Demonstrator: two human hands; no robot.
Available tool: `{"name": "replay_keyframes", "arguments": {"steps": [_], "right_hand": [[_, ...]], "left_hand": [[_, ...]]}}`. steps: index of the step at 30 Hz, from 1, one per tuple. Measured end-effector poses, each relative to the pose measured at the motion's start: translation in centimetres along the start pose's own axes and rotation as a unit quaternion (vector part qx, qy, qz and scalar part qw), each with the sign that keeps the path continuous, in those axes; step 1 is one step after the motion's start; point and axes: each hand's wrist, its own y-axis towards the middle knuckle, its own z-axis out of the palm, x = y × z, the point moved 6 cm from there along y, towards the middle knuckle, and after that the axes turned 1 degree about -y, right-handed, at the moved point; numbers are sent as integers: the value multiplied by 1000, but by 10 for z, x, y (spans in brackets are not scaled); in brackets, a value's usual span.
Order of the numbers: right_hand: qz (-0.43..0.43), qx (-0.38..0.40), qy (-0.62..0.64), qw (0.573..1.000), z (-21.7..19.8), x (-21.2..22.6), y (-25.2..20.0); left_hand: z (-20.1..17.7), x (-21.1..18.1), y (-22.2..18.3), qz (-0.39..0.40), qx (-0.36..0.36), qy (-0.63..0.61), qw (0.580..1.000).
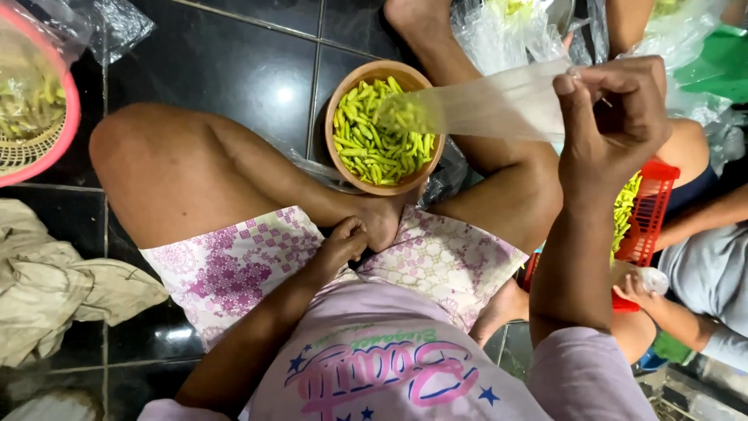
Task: Workers are sitting on the floor sorting green chilies and packing them into small plastic bags.
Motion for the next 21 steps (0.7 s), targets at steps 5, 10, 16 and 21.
{"name": "replay_keyframes", "arguments": {"steps": [5, 10, 16, 21], "right_hand": [[50, -7, 9, 999, -12, 0, 1], [68, -20, 14, 997, -29, -4, -8], [94, -49, 14, 994, -46, -25, -26], [209, -110, 53, 970, -89, -117, -53]], "left_hand": [[-2, 9, 5, -31, -1, 52, 998], [0, 15, 2, -49, -19, 56, 997], [-15, 61, 10, -42, 1, 29, 999], [-22, 52, 19, -51, 1, 44, 998]]}}
